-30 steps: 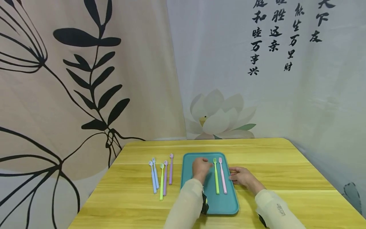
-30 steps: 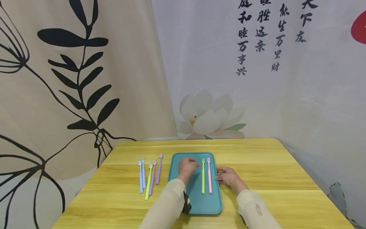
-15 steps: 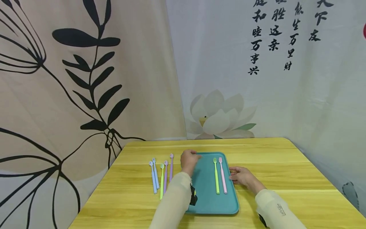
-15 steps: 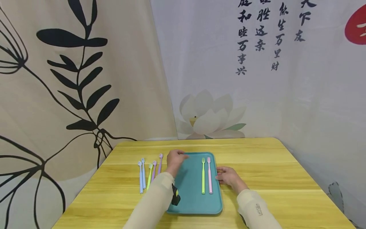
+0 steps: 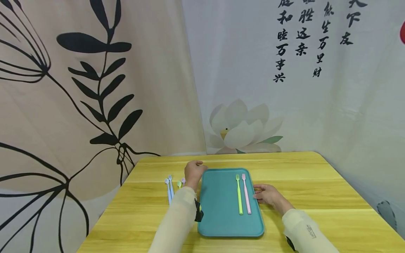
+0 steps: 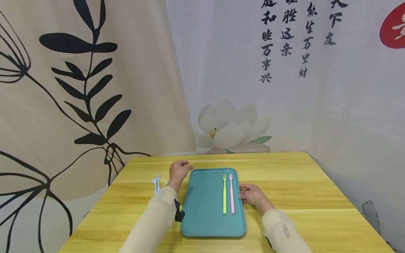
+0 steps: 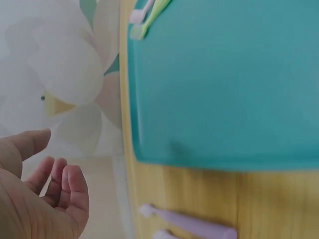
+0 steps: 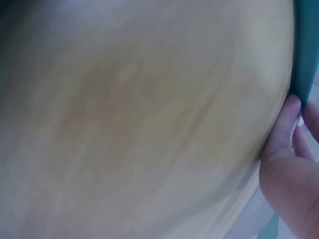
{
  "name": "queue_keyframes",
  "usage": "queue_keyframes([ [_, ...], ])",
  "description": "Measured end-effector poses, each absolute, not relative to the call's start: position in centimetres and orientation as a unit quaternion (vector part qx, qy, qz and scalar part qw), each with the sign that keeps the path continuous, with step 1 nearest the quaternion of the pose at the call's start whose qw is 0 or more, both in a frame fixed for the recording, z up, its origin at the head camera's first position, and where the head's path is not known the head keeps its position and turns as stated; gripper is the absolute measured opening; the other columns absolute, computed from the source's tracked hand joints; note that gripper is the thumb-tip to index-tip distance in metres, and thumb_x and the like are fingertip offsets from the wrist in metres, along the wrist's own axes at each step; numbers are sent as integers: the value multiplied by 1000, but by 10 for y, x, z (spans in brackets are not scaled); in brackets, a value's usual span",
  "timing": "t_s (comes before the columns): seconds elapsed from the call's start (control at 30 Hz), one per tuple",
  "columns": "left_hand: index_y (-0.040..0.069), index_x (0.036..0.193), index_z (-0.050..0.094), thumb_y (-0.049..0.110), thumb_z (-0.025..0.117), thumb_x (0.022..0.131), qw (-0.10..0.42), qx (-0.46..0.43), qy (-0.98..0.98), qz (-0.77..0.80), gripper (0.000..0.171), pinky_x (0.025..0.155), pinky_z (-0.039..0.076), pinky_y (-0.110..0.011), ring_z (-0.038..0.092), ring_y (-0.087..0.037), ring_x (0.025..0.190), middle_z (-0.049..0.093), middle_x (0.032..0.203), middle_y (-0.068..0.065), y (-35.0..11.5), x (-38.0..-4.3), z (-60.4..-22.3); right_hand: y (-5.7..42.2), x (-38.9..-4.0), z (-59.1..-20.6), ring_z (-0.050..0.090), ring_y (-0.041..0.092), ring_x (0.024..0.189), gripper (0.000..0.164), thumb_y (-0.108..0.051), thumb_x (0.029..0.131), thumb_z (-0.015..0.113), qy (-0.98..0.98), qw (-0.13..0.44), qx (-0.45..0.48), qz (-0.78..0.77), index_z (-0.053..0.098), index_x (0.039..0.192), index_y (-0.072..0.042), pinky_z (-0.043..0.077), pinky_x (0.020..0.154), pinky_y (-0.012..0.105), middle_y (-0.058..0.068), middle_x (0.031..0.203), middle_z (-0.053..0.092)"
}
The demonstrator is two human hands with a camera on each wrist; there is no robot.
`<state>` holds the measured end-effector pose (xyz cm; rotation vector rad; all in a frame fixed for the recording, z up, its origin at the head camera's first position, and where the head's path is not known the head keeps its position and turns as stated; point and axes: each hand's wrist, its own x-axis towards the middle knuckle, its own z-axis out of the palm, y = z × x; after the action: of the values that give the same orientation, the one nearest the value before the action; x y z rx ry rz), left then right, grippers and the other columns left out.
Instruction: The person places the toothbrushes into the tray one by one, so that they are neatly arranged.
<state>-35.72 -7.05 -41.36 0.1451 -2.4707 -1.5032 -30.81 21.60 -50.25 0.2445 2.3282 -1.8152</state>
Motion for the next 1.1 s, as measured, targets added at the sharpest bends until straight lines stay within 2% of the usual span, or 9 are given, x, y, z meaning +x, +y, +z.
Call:
queue_keyframes([
  [0.23, 2, 113, 72, 15, 77, 86, 118, 58, -844, -519, 31, 81, 53, -45, 63, -32, 95, 67, 107, -16, -93, -365, -408, 217, -308, -500, 61, 23, 91, 49, 8, 91, 64, 782, 91, 82, -611, 49, 138, 9, 56, 80, 36, 19, 109, 58],
  [0.43, 3, 117, 71, 18, 76, 87, 121, 76, -835, -531, 34, 85, 50, -45, 60, -34, 101, 65, 111, -17, -113, -367, -403, 217, -309, -500, 61, 23, 90, 50, 8, 90, 64, 778, 89, 82, -616, 50, 138, 9, 56, 79, 36, 18, 108, 57],
  [0.67, 1, 120, 68, 18, 74, 89, 126, 83, -830, -537, 36, 82, 50, -45, 58, -35, 101, 62, 115, -19, -137, -368, -405, 218, -310, -501, 61, 23, 91, 51, 8, 90, 64, 783, 91, 79, -611, 48, 138, 10, 56, 80, 36, 20, 110, 57],
  [0.93, -1, 124, 66, 17, 73, 90, 119, 96, -824, -546, 38, 91, 47, -50, 55, -37, 111, 59, 123, -22, -161, -364, -404, 218, -312, -501, 62, 21, 89, 50, 8, 90, 64, 778, 91, 83, -616, 49, 138, 10, 57, 78, 35, 18, 107, 58],
  [1.1, -1, 128, 63, 18, 71, 92, 106, 106, -821, -552, 41, 91, 47, -49, 55, -36, 109, 58, 125, -22, -175, -360, -410, 218, -310, -500, 61, 22, 90, 51, 8, 90, 64, 778, 92, 83, -616, 48, 139, 10, 56, 79, 35, 19, 108, 57],
])
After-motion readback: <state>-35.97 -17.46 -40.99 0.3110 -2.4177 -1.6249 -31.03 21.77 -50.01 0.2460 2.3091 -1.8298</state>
